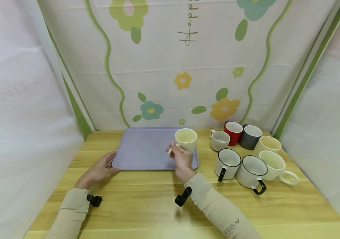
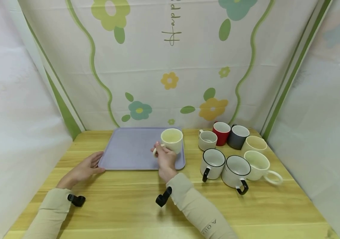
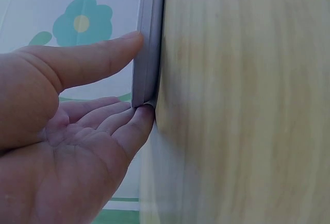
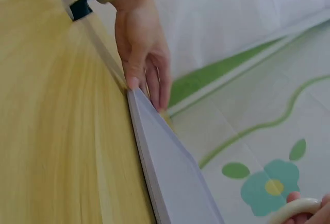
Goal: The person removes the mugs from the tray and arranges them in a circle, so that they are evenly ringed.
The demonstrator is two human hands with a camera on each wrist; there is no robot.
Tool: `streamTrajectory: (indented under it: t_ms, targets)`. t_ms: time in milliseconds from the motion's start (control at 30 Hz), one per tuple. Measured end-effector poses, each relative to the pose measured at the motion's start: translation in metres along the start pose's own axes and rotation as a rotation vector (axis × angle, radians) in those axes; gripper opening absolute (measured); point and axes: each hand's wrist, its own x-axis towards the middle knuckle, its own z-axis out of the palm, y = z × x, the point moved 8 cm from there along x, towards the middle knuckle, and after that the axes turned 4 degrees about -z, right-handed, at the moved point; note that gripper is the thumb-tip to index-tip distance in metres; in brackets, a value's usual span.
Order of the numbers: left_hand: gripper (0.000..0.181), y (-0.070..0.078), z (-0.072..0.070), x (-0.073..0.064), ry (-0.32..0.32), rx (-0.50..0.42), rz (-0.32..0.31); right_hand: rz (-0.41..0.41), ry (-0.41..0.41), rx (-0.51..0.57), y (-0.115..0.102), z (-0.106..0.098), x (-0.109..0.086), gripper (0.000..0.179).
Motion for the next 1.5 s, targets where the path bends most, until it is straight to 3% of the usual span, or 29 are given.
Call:
streamTrajectory:
  t_ms: [200, 367, 600, 900, 1233, 1500]
  targets:
    - [0.090, -0.003, -0.003, -0.001, -0.003, 0.005, -0.009, -0.045, 0.179, 0.079, -0.001, -0.032, 0.012, 0.029]
    - [0.090, -0.005, -0.005, -0.001, -0.005, 0.016, -0.014, -0.066, 0.250, 0.109, 0.000, -0.051, 0.017, 0.028]
    - [0.089, -0.003, -0.005, 0.001, 0.000, 0.018, -0.008, -0.083, 0.281, 0.118, 0.000, -0.068, 0.021, 0.026]
    - [0.089, -0.005, -0.005, 0.000, 0.006, 0.031, -0.025, -0.044, 0.299, 0.104, 0.009, -0.082, 0.023, 0.022]
    - [0.090, -0.005, -0.003, 0.001, 0.002, 0.020, -0.038, -0.014, 0.310, 0.115, 0.011, -0.090, 0.025, 0.024]
    - [0.089, 0.000, -0.003, 0.004, -0.002, 0.008, -0.013, 0.026, 0.316, 0.138, 0.004, -0.094, 0.026, 0.030]
